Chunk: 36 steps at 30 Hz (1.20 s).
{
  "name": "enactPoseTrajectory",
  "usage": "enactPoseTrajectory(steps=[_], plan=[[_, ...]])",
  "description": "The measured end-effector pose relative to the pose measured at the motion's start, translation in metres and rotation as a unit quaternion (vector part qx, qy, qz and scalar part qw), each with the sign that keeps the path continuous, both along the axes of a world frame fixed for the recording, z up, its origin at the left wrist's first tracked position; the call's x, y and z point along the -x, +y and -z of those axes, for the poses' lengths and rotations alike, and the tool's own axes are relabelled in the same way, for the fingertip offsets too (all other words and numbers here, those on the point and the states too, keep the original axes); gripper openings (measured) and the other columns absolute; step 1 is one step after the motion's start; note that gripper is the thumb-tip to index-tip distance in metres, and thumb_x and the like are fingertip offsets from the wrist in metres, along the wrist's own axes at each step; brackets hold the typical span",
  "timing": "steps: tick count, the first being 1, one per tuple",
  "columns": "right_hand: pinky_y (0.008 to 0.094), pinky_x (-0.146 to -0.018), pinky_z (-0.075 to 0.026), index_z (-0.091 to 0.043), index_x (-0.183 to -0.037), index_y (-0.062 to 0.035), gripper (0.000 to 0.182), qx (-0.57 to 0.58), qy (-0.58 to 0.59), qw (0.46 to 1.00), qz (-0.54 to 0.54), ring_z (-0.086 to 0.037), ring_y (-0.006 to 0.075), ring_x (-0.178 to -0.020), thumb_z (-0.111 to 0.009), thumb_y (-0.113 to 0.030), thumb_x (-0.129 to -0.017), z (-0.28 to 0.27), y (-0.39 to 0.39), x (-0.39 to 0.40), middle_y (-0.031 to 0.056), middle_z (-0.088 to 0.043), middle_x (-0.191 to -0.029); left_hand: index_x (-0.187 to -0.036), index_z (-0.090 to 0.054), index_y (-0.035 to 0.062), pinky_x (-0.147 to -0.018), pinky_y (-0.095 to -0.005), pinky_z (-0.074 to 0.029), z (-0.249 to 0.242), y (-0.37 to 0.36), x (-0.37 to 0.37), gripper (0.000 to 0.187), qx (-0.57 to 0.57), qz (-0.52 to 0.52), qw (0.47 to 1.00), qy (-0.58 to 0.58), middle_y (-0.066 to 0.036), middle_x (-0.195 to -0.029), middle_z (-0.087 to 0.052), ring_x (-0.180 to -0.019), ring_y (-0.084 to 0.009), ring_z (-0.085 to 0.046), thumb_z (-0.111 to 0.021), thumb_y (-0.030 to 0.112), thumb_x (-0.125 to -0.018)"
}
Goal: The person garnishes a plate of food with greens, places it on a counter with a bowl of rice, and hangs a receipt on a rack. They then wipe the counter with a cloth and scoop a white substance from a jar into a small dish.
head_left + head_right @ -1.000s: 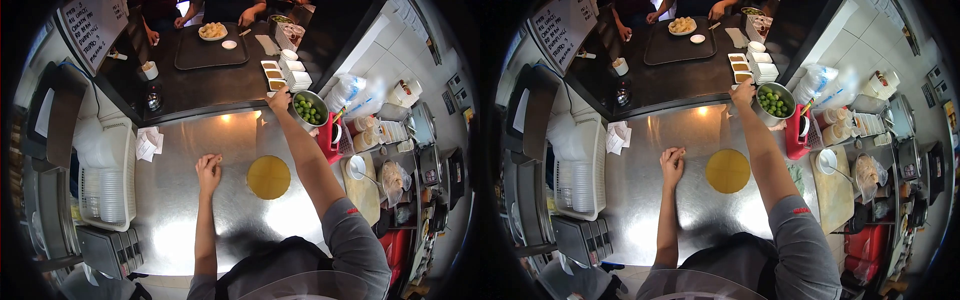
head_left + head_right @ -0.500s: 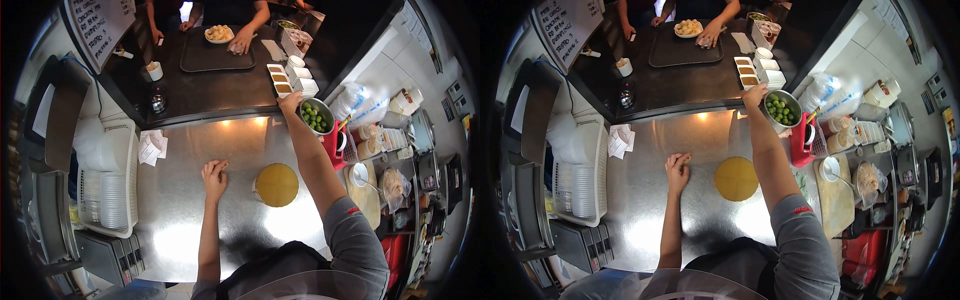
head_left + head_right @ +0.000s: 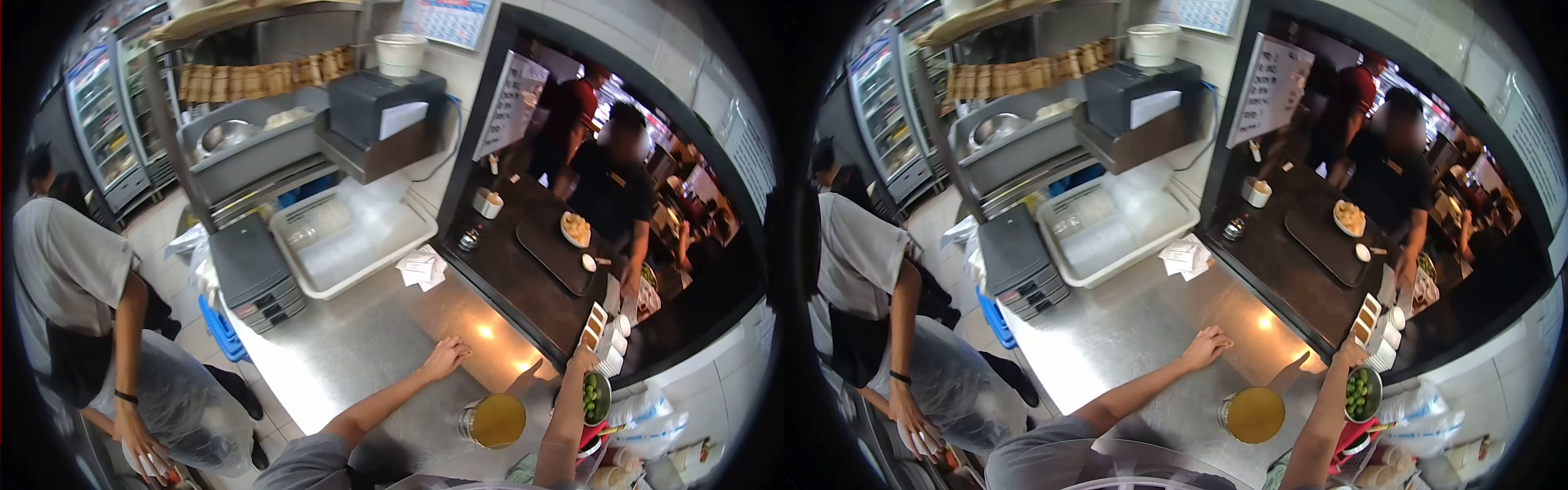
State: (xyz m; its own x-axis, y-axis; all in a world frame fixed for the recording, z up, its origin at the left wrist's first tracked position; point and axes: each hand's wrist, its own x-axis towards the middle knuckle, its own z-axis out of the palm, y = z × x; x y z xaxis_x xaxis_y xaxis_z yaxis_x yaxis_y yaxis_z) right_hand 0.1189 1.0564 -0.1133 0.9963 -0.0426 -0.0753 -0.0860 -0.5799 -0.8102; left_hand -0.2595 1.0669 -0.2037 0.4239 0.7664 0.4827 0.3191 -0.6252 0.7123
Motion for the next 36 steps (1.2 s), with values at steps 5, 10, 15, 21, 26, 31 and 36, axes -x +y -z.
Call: enactPoseTrajectory(steps=[5,10,15,21,26,31,36], plan=[[0.0370,-0.094,-0.038,-0.033,-0.130,-0.0001,0.069,-0.279,-0.106,0.925,-0.234,-0.047,0.0240,-0.110,-0.066,-0.033,-0.079,0.008,0.022,0.020,0.0135,-0.048,-0.118,-0.104,-0.060,0.0046,-0.075,-0.0253,-0.045,-0.037,-0.016,0.012,0.021,0.270,-0.007,0.937,-0.223,-0.004,-0.091,-0.061,-0.084,-0.0123,-0.058,-0.060,0.011,-0.084],[0.0263,-0.080,-0.044,-0.051,-0.125,-0.0080,0.036,-0.209,0.090,0.624,-0.747,-0.058,0.0148,-0.095,-0.051,-0.011,-0.090,-0.151,-0.064,0.215,0.0059,-0.051,-0.126,-0.107,-0.059,0.0039,-0.080,-0.0240,-0.046,-0.134,-0.048,0.050,0.023,0.357,0.112,0.842,-0.390,-0.001,-0.098,-0.062,-0.087,-0.0085,-0.058,-0.059,0.015,-0.087],[0.0253,-0.071,-0.045,-0.062,-0.107,-0.0056,0.024,-0.143,-0.101,0.454,-0.874,-0.057,0.0142,-0.081,-0.058,-0.006,-0.083,-0.188,-0.100,0.286,0.0061,-0.058,-0.104,-0.109,-0.057,0.0013,-0.081,-0.0282,-0.050,-0.197,-0.076,0.101,0.024,0.484,0.255,0.772,-0.325,-0.005,-0.099,-0.063,-0.089,-0.0131,-0.061,-0.057,0.012,-0.087],[0.0239,-0.066,-0.043,-0.067,-0.091,-0.0038,0.016,-0.142,-0.023,0.440,-0.886,-0.054,0.0105,-0.072,-0.068,-0.004,-0.075,-0.198,-0.106,0.335,0.0029,-0.058,-0.084,-0.111,-0.055,0.0009,-0.078,-0.0264,-0.051,-0.216,-0.088,0.161,0.029,0.491,0.252,0.788,-0.272,-0.007,-0.096,-0.064,-0.086,-0.0131,-0.062,-0.061,0.006,-0.083],[0.0253,-0.068,-0.045,-0.066,-0.090,-0.0030,0.015,-0.119,-0.006,0.425,-0.897,-0.057,0.0121,-0.076,-0.068,-0.005,-0.076,-0.197,-0.083,0.389,0.0036,-0.059,-0.085,-0.122,-0.043,0.0023,-0.074,-0.0239,-0.048,-0.227,-0.066,0.222,0.046,0.453,0.257,0.828,-0.210,-0.006,-0.087,-0.066,-0.083,-0.0123,-0.062,-0.063,0.001,-0.081],[0.0268,-0.075,-0.048,-0.054,-0.113,-0.0014,0.033,-0.288,0.173,0.451,-0.827,-0.061,0.0155,-0.089,-0.063,-0.007,-0.082,-0.195,-0.039,0.469,0.0063,-0.058,-0.102,-0.121,-0.043,0.0013,-0.074,-0.0258,-0.050,-0.270,-0.020,0.294,0.045,0.353,0.200,0.874,-0.267,-0.007,-0.086,-0.064,-0.084,-0.0141,-0.063,-0.060,-0.004,-0.080],[0.0271,-0.076,-0.050,-0.050,-0.119,-0.0014,0.033,-0.279,0.352,0.401,-0.799,-0.062,0.0166,-0.088,-0.055,-0.013,-0.089,-0.227,0.009,0.538,0.0105,-0.059,-0.111,-0.111,-0.050,-0.0025,-0.081,-0.0313,-0.053,-0.340,0.024,0.338,0.030,0.209,0.149,0.924,-0.283,-0.011,-0.099,-0.060,-0.096,-0.0224,-0.061,-0.056,-0.005,-0.082]])
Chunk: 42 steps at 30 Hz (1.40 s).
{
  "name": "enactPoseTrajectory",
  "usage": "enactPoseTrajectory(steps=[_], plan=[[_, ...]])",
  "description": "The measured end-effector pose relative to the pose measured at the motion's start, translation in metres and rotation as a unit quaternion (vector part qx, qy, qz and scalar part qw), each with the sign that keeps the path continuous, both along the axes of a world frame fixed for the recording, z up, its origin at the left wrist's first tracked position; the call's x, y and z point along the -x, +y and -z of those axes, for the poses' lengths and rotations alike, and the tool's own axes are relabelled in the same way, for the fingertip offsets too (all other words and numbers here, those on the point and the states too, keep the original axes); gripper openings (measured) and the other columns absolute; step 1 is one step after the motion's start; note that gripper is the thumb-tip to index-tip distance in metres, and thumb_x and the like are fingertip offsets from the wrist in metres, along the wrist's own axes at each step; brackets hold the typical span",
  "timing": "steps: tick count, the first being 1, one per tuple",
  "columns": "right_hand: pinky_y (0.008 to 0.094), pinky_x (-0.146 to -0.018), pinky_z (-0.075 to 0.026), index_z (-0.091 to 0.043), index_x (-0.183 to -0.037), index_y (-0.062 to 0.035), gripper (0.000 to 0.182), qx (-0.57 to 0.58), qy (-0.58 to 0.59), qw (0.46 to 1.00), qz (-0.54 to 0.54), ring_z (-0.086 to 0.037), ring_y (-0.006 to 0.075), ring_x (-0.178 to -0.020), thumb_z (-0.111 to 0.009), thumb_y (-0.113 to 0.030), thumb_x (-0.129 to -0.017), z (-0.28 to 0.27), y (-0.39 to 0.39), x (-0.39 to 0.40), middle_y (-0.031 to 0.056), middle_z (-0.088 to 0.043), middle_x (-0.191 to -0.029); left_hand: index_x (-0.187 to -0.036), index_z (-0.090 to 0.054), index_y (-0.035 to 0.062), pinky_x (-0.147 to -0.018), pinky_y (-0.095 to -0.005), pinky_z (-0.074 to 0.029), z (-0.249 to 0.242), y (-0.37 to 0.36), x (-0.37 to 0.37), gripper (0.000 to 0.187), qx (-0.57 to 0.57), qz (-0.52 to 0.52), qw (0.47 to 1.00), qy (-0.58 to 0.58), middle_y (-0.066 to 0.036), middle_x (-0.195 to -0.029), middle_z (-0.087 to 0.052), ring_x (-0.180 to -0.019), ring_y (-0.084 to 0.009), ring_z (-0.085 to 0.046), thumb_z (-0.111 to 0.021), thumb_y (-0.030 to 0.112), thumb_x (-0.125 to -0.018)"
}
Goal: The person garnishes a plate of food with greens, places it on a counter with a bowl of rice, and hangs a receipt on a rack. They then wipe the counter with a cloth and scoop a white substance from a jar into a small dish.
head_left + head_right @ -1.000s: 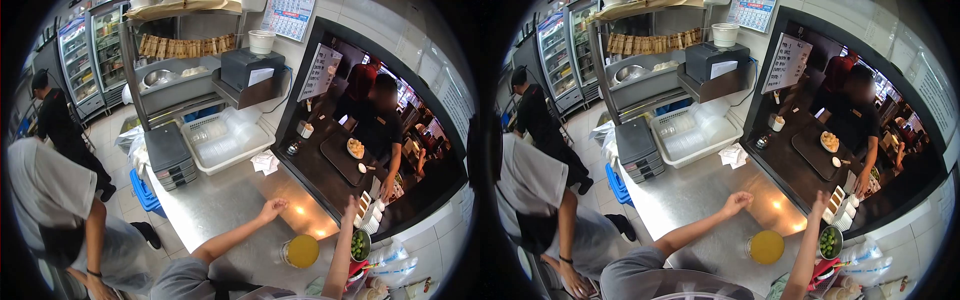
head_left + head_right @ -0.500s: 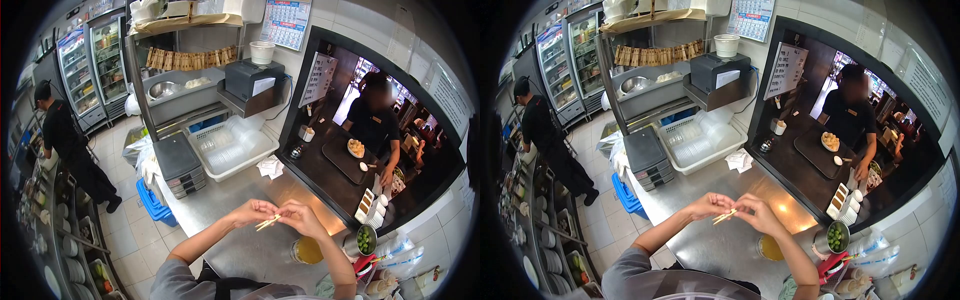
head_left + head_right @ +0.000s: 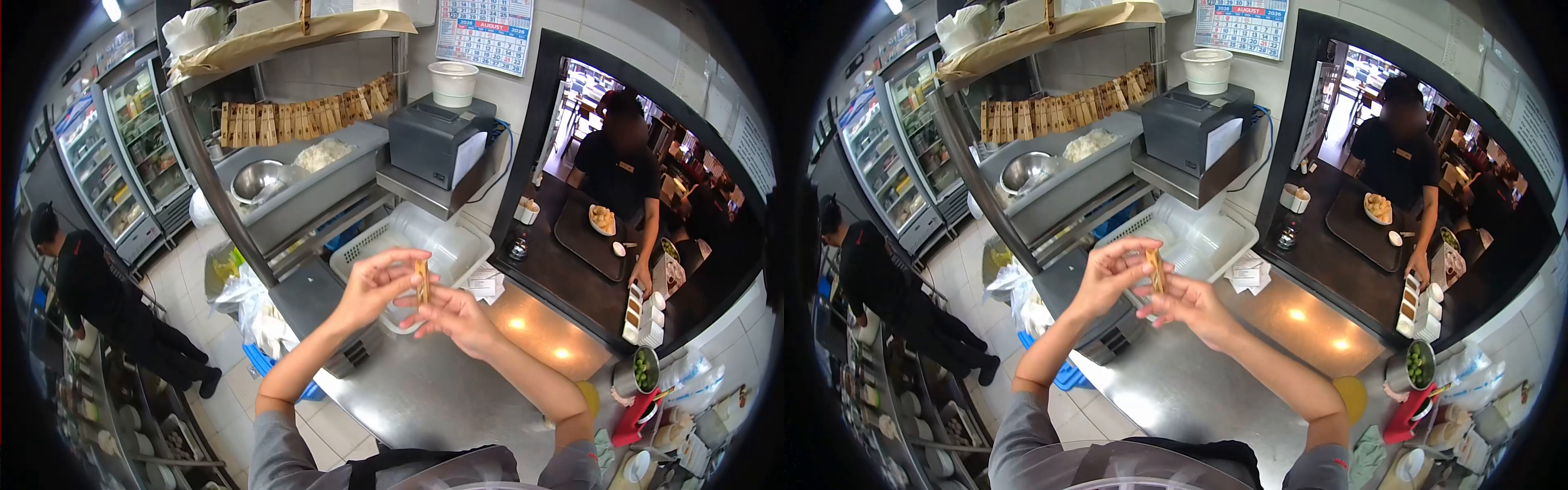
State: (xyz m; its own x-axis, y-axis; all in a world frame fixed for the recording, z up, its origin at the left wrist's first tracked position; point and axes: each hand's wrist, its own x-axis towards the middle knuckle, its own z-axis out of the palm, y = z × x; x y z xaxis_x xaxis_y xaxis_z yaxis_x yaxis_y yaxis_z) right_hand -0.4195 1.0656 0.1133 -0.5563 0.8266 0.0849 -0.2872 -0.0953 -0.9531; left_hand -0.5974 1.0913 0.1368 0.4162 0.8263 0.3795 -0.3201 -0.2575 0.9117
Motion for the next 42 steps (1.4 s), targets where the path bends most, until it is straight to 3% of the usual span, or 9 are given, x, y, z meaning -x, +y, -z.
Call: enactPoseTrajectory(steps=[6,8,11,16,27,35,37,39,42], plan=[[0.0219,-0.058,-0.050,-0.057,-0.107,-0.0006,0.025,-0.048,0.002,0.997,0.058,-0.062,0.0126,-0.066,-0.056,-0.017,-0.088,-0.036,0.074,0.033,0.0121,-0.065,-0.086,-0.101,-0.060,0.0011,-0.089,-0.0345,-0.045,-0.080,0.095,0.053,0.018,-0.265,-0.102,0.944,0.169,-0.008,-0.104,-0.060,-0.104,-0.0185,-0.055,-0.059,0.008,-0.084],[0.0223,-0.053,-0.049,-0.058,-0.097,-0.0023,0.021,-0.038,-0.003,0.999,0.029,-0.060,0.0110,-0.058,-0.059,-0.020,-0.087,-0.056,0.101,0.043,0.0094,-0.064,-0.078,-0.099,-0.063,0.0064,-0.090,-0.0349,-0.042,-0.119,0.163,0.074,0.020,-0.511,-0.238,0.780,0.273,-0.010,-0.108,-0.058,-0.105,-0.0248,-0.054,-0.060,0.019,-0.084],[0.0194,-0.045,-0.044,-0.058,-0.090,-0.0036,0.021,-0.057,0.013,0.998,0.027,-0.053,0.0073,-0.047,-0.059,-0.024,-0.087,-0.079,0.154,0.068,0.0046,-0.061,-0.065,-0.092,-0.063,0.0118,-0.086,-0.0409,-0.043,-0.147,0.253,0.091,0.015,-0.517,-0.410,0.592,0.464,-0.011,-0.099,-0.061,-0.098,-0.0274,-0.056,-0.063,0.019,-0.079],[0.0184,-0.040,-0.030,-0.059,-0.090,-0.0010,0.019,0.004,0.079,0.994,0.073,-0.041,0.0048,-0.042,-0.061,-0.020,-0.086,-0.102,0.225,0.101,0.0017,-0.054,-0.058,-0.085,-0.066,0.0107,-0.076,-0.0336,-0.048,-0.171,0.315,0.100,0.021,-0.270,-0.240,0.715,0.598,-0.009,-0.088,-0.066,-0.087,-0.0235,-0.061,-0.071,0.007,-0.066],[0.0190,-0.036,-0.023,-0.057,-0.089,0.0014,0.017,0.092,0.083,0.988,0.090,-0.031,0.0036,-0.038,-0.059,-0.015,-0.086,-0.094,0.299,0.128,-0.0017,-0.046,-0.054,-0.096,-0.065,0.0044,-0.074,-0.0254,-0.046,-0.172,0.331,0.120,0.037,-0.231,-0.066,0.816,0.525,-0.002,-0.085,-0.063,-0.079,-0.0122,-0.055,-0.069,-0.005,-0.060],[0.0193,-0.039,-0.022,-0.057,-0.087,0.0002,0.026,0.059,0.042,0.994,0.077,-0.029,0.0031,-0.042,-0.063,-0.025,-0.085,-0.104,0.319,0.135,-0.0037,-0.042,-0.055,-0.103,-0.059,0.0033,-0.083,-0.0283,-0.046,-0.168,0.351,0.131,0.042,-0.282,-0.005,0.815,0.506,-0.005,-0.097,-0.062,-0.094,-0.0168,-0.055,-0.067,-0.007,-0.063],[0.0234,-0.044,-0.039,-0.054,-0.106,-0.0008,0.055,-0.018,-0.020,0.988,0.153,-0.055,0.0170,-0.056,-0.066,-0.047,-0.077,-0.101,0.299,0.136,0.0115,-0.054,-0.070,-0.105,-0.057,0.0024,-0.084,-0.0302,-0.046,-0.172,0.301,0.119,0.044,-0.227,-0.145,0.812,0.518,-0.007,-0.102,-0.061,-0.097,-0.0182,-0.056,-0.068,-0.006,-0.063],[0.0416,-0.063,-0.054,-0.034,-0.132,-0.0022,0.084,-0.012,-0.036,0.993,0.110,-0.063,0.0372,-0.083,-0.058,-0.060,-0.076,-0.088,0.269,0.124,0.0313,-0.056,-0.094,-0.118,-0.049,0.0018,-0.097,-0.0352,-0.038,-0.156,0.332,0.137,0.056,-0.444,-0.143,0.734,0.494,-0.015,-0.119,-0.053,-0.113,-0.0272,-0.049,-0.070,0.009,-0.067],[0.0418,-0.063,-0.055,-0.039,-0.126,0.0006,0.065,-0.047,0.005,0.999,0.023,-0.064,0.0341,-0.078,-0.048,-0.051,-0.087,-0.055,0.185,0.091,0.0264,-0.060,-0.085,-0.114,-0.051,0.0004,-0.090,-0.0330,-0.039,-0.154,0.270,0.112,0.045,-0.508,-0.231,0.675,0.482,-0.014,-0.112,-0.057,-0.105,-0.0268,-0.053,-0.067,0.018,-0.076]])
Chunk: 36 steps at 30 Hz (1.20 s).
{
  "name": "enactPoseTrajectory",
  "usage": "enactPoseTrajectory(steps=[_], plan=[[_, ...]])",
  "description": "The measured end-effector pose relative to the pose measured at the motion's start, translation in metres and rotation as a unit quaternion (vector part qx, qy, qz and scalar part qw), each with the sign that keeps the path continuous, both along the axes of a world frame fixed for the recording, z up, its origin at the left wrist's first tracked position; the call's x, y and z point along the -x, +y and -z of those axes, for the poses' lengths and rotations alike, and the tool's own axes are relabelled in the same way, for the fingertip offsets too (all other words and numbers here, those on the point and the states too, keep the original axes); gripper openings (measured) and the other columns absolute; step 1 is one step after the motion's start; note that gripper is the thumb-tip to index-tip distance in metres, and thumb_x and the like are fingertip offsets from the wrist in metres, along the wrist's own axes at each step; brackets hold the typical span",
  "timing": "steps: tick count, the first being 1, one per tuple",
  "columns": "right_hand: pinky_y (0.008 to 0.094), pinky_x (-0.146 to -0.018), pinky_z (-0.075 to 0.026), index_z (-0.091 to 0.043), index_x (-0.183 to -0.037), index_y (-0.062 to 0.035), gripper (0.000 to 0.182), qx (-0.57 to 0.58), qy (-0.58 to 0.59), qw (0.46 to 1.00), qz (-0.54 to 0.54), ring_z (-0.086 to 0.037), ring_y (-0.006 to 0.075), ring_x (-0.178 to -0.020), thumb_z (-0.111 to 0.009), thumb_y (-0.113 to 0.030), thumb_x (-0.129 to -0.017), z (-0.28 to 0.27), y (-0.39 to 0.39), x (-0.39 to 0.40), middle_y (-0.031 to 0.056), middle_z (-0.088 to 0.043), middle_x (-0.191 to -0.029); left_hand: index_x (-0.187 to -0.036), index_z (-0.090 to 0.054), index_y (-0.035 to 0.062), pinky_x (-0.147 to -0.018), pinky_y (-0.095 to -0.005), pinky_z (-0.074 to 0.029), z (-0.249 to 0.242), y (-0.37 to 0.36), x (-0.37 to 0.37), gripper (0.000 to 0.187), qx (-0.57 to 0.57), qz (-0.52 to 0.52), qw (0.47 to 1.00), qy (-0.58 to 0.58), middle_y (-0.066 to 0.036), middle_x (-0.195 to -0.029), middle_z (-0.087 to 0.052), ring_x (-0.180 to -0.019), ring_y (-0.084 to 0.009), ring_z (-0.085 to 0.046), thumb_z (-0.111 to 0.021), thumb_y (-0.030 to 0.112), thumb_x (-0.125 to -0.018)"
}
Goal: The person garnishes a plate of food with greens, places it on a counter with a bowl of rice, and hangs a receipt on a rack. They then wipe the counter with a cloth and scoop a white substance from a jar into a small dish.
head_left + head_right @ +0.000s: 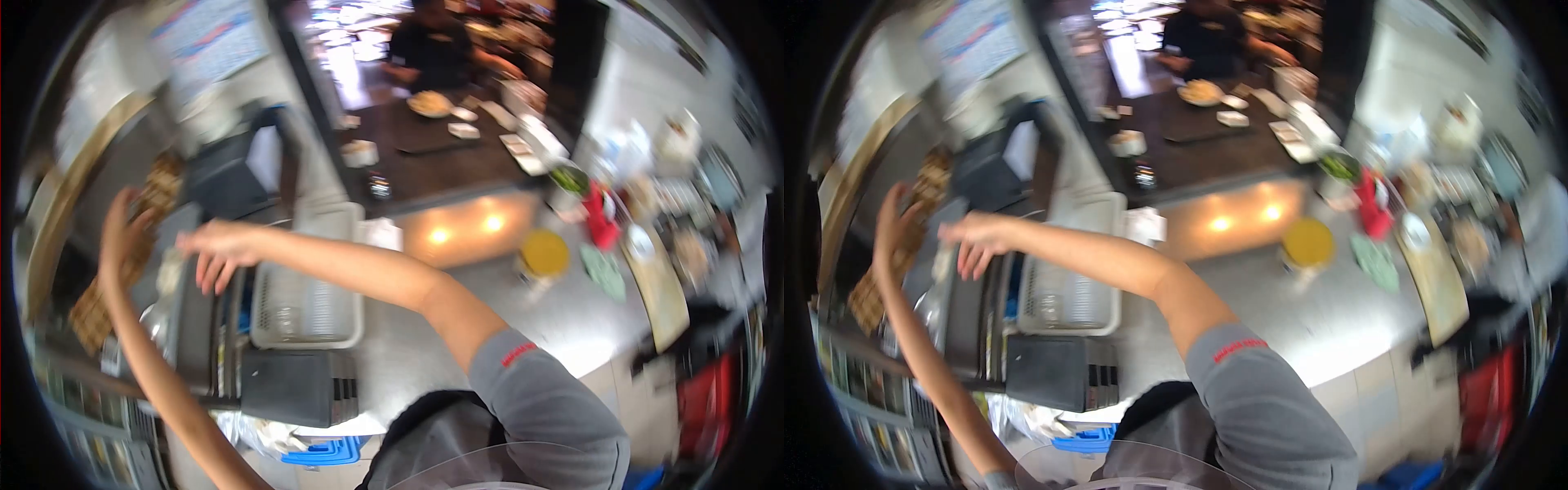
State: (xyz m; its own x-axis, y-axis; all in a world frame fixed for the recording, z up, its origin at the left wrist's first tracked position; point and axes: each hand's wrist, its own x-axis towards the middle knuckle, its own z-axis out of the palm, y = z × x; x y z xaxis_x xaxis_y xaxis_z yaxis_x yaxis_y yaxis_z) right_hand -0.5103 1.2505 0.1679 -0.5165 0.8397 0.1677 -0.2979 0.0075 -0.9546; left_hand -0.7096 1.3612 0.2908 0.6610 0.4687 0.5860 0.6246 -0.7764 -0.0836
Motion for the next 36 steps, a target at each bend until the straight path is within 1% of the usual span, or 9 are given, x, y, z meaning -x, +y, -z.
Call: enactPoseTrajectory(steps=[2,5,9,10,12,15,18,30,36], plan=[[0.0369,-0.063,-0.055,-0.058,-0.097,0.0030,0.045,-0.066,-0.074,0.991,-0.089,-0.066,0.0256,-0.074,-0.050,-0.041,-0.089,0.025,-0.069,-0.041,0.0175,-0.063,-0.084,-0.091,-0.053,-0.0002,-0.066,-0.0230,-0.041,0.000,-0.076,-0.033,0.021,0.253,0.127,0.951,-0.126,-0.004,-0.080,-0.053,-0.070,-0.0105,-0.051,-0.060,0.019,-0.085],[0.0274,-0.061,-0.052,-0.061,-0.095,-0.0013,0.038,-0.105,-0.207,0.958,-0.169,-0.064,0.0152,-0.069,-0.051,-0.037,-0.090,0.080,-0.151,-0.115,0.0075,-0.064,-0.077,-0.081,-0.051,0.0021,-0.057,-0.0197,-0.037,0.016,-0.161,-0.022,0.028,0.301,0.288,0.903,-0.105,-0.003,-0.083,-0.054,-0.061,-0.0059,-0.043,-0.057,0.029,-0.087],[0.0328,-0.068,-0.051,-0.061,-0.099,-0.0040,0.040,0.026,-0.301,0.936,0.179,-0.062,0.0148,-0.079,-0.055,-0.041,-0.087,0.153,-0.259,-0.235,0.0075,-0.063,-0.084,-0.083,-0.051,0.0024,-0.059,-0.0210,-0.037,0.038,-0.263,-0.090,0.028,0.277,0.488,0.821,0.105,-0.004,-0.085,-0.054,-0.064,-0.0070,-0.044,-0.057,0.030,-0.087],[0.0398,-0.077,-0.050,-0.061,-0.100,-0.0045,0.041,0.005,-0.337,0.894,0.295,-0.061,0.0166,-0.089,-0.056,-0.043,-0.085,0.174,-0.279,-0.262,0.0096,-0.063,-0.091,-0.083,-0.051,0.0025,-0.060,-0.0213,-0.037,0.041,-0.288,-0.113,0.028,0.258,0.536,0.789,0.153,-0.004,-0.085,-0.054,-0.065,-0.0073,-0.044,-0.057,0.030,-0.087],[0.0599,-0.094,-0.032,-0.053,-0.120,-0.0132,0.062,0.067,-0.686,0.559,0.462,-0.036,0.0306,-0.126,-0.064,-0.053,-0.073,0.157,-0.334,-0.269,0.0191,-0.045,-0.127,-0.084,-0.051,0.0026,-0.061,-0.0219,-0.037,0.047,-0.333,-0.162,0.028,0.210,0.615,0.726,0.226,-0.004,-0.086,-0.054,-0.066,-0.0079,-0.045,-0.057,0.030,-0.087],[0.0705,-0.097,-0.008,-0.032,-0.138,-0.0275,0.093,0.178,-0.699,0.487,0.493,0.006,0.0447,-0.133,-0.067,-0.063,-0.059,0.192,-0.382,-0.291,0.0195,-0.008,-0.147,-0.085,-0.051,0.0029,-0.063,-0.0229,-0.038,0.052,-0.395,-0.219,0.028,0.147,0.693,0.649,0.280,-0.004,-0.088,-0.054,-0.069,-0.0088,-0.045,-0.057,0.030,-0.086],[0.0693,-0.098,-0.008,-0.003,-0.142,-0.0372,0.115,0.185,-0.724,0.485,0.455,0.013,0.0492,-0.130,-0.067,-0.070,-0.052,0.237,-0.408,-0.292,0.0165,0.007,-0.148,-0.086,-0.051,0.0031,-0.064,-0.0238,-0.038,0.051,-0.445,-0.256,0.028,0.095,0.740,0.592,0.304,-0.005,-0.089,-0.054,-0.071,-0.0096,-0.045,-0.058,0.030,-0.086],[0.0676,-0.098,-0.009,-0.005,-0.144,-0.0278,0.123,0.179,-0.681,0.552,0.446,0.002,0.0477,-0.132,-0.070,-0.068,-0.048,0.216,-0.452,-0.275,0.0223,-0.004,-0.146,-0.090,-0.051,0.0041,-0.071,-0.0276,-0.039,0.050,-0.562,-0.315,0.029,-0.006,0.822,0.463,0.333,-0.006,-0.095,-0.053,-0.080,-0.0131,-0.047,-0.058,0.032,-0.085],[0.0550,-0.092,-0.028,-0.010,-0.143,-0.0255,0.114,0.169,-0.693,0.510,0.480,-0.014,0.0477,-0.128,-0.074,-0.052,-0.052,0.229,-0.474,-0.254,0.0258,-0.011,-0.143,-0.092,-0.051,0.0046,-0.074,-0.0295,-0.039,0.053,-0.581,-0.327,0.030,-0.030,0.850,0.412,0.328,-0.007,-0.098,-0.053,-0.084,-0.0148,-0.048,-0.058,0.032,-0.085]])
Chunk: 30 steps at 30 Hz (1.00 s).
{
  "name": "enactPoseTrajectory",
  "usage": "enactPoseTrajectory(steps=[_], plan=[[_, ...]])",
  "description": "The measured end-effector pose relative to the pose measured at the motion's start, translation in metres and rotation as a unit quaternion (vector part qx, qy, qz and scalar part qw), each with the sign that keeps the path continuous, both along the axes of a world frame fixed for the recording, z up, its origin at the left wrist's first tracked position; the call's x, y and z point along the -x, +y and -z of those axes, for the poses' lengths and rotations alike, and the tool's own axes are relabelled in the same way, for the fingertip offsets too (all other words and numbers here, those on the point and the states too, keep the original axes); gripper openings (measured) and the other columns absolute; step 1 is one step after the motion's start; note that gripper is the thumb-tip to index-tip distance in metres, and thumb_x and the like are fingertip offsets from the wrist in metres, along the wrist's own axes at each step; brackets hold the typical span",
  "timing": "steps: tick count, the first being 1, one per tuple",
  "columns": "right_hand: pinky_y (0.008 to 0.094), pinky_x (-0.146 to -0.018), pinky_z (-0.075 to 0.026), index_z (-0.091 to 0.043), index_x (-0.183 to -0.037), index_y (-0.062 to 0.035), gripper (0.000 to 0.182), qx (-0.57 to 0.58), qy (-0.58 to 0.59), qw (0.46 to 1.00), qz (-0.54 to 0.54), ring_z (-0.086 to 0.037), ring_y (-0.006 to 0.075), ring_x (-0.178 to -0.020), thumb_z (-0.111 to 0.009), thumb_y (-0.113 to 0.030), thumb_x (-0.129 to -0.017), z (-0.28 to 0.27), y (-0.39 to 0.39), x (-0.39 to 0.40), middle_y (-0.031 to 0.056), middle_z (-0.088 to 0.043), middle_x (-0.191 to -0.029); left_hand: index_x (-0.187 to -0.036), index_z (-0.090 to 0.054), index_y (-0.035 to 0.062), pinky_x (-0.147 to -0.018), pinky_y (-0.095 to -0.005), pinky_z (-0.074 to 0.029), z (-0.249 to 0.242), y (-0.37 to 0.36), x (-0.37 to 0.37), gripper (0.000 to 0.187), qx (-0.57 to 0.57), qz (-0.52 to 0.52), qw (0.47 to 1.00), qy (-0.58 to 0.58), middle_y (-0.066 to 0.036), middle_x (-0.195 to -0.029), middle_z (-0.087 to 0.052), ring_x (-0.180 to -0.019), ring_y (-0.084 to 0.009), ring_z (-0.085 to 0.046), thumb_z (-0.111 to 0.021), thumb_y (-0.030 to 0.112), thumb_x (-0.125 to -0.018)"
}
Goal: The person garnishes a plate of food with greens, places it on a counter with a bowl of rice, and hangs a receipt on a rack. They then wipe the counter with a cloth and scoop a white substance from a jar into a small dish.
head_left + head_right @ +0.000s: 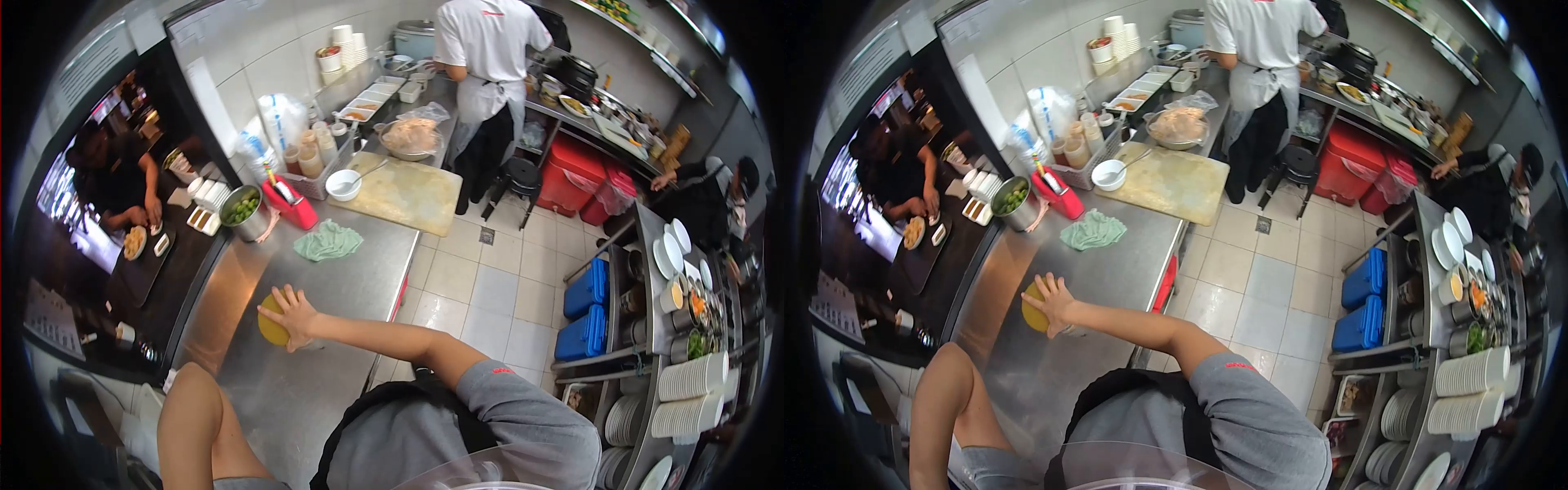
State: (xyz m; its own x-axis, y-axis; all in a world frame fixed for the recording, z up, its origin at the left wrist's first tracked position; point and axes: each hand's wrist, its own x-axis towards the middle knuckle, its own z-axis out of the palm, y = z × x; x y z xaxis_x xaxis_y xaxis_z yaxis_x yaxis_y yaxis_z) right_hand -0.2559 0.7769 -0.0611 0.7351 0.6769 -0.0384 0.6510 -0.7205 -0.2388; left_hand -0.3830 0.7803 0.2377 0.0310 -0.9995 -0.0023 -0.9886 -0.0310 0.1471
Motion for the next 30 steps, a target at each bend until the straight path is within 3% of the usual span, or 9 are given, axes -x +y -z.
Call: enactPoseTrajectory(steps=[9,11,13,14,15,16,17,22,30], plan=[[0.0526,-0.089,-0.030,-0.023,-0.141,-0.0212,0.110,-0.107,0.008,0.992,0.067,-0.026,0.0483,-0.120,-0.076,-0.043,-0.047,-0.002,-0.037,0.047,0.0300,-0.022,-0.136,-0.096,-0.051,0.0053,-0.079,-0.0323,-0.040,0.030,0.089,-0.021,0.031,0.262,-0.004,0.948,0.179,-0.008,-0.103,-0.053,-0.091,-0.0174,-0.050,-0.059,0.033,-0.084],[0.0518,-0.088,-0.030,-0.024,-0.141,-0.0237,0.110,-0.140,0.044,0.983,0.106,-0.027,0.0480,-0.119,-0.075,-0.043,-0.046,0.001,-0.053,0.046,0.0302,-0.022,-0.135,-0.096,-0.051,0.0055,-0.080,-0.0329,-0.040,0.067,0.129,-0.029,0.031,0.431,0.020,0.829,0.356,-0.008,-0.104,-0.053,-0.093,-0.0179,-0.050,-0.059,0.033,-0.084],[0.0510,-0.087,-0.031,-0.024,-0.141,-0.0264,0.109,-0.190,0.102,0.964,0.155,-0.028,0.0478,-0.118,-0.075,-0.043,-0.046,0.009,-0.072,0.047,0.0305,-0.023,-0.135,-0.097,-0.051,0.0057,-0.081,-0.0336,-0.040,0.122,0.147,-0.032,0.032,0.569,0.045,0.625,0.533,-0.008,-0.105,-0.053,-0.094,-0.0185,-0.050,-0.059,0.033,-0.084],[0.0508,-0.087,-0.031,-0.024,-0.141,-0.0273,0.109,-0.201,0.095,0.961,0.162,-0.029,0.0478,-0.117,-0.075,-0.043,-0.046,0.008,-0.083,0.052,0.0304,-0.023,-0.135,-0.098,-0.051,0.0057,-0.081,-0.0339,-0.040,0.155,0.145,-0.032,0.032,0.618,-0.023,0.541,0.570,-0.008,-0.105,-0.053,-0.095,-0.0188,-0.050,-0.059,0.033,-0.084],[0.0506,-0.086,-0.031,-0.024,-0.141,-0.0283,0.109,-0.210,0.087,0.959,0.168,-0.029,0.0477,-0.116,-0.075,-0.043,-0.046,0.003,-0.095,0.059,0.0303,-0.023,-0.134,-0.111,-0.048,0.0086,-0.085,-0.0358,-0.036,0.186,0.136,-0.032,0.043,0.589,-0.329,0.542,0.501,-0.005,-0.109,-0.052,-0.100,-0.0191,-0.048,-0.051,0.044,-0.086],[0.0504,-0.086,-0.031,-0.024,-0.141,-0.0292,0.109,-0.216,0.077,0.958,0.173,-0.030,0.0477,-0.115,-0.075,-0.043,-0.046,-0.004,-0.109,0.065,0.0301,-0.023,-0.134,-0.115,-0.046,0.0100,-0.090,-0.0439,-0.034,0.232,0.131,-0.035,0.042,0.554,-0.483,0.452,0.506,-0.008,-0.113,-0.049,-0.108,-0.0211,-0.044,-0.052,0.039,-0.086],[0.0512,-0.087,-0.031,-0.025,-0.140,-0.0296,0.107,-0.216,0.049,0.960,0.170,-0.030,0.0479,-0.114,-0.075,-0.043,-0.047,-0.014,-0.122,0.070,0.0290,-0.023,-0.134,-0.125,-0.040,0.0148,-0.093,-0.0474,-0.032,0.273,0.123,-0.034,0.051,0.431,-0.627,0.459,0.459,-0.008,-0.121,-0.045,-0.110,-0.0236,-0.044,-0.045,0.049,-0.088],[0.0534,-0.089,-0.030,-0.028,-0.139,-0.0308,0.102,-0.242,-0.045,0.962,0.119,-0.029,0.0478,-0.113,-0.075,-0.043,-0.050,-0.060,-0.187,0.087,0.0265,-0.023,-0.133,-0.141,-0.019,0.0180,-0.096,-0.0587,-0.031,0.341,0.032,-0.043,0.083,0.316,-0.210,0.230,0.896,-0.013,-0.142,-0.025,-0.127,-0.0339,-0.031,-0.025,0.074,-0.080],[0.0521,-0.091,-0.028,-0.035,-0.136,-0.0306,0.094,-0.229,-0.098,0.959,0.138,-0.026,0.0452,-0.117,-0.074,-0.047,-0.052,-0.075,-0.339,0.094,0.0241,-0.023,-0.134,-0.137,-0.031,0.0145,-0.100,-0.0481,-0.035,0.314,-0.173,-0.085,0.069,0.304,-0.230,0.272,0.884,-0.012,-0.135,-0.038,-0.122,-0.0294,-0.040,-0.029,0.061,-0.085]])
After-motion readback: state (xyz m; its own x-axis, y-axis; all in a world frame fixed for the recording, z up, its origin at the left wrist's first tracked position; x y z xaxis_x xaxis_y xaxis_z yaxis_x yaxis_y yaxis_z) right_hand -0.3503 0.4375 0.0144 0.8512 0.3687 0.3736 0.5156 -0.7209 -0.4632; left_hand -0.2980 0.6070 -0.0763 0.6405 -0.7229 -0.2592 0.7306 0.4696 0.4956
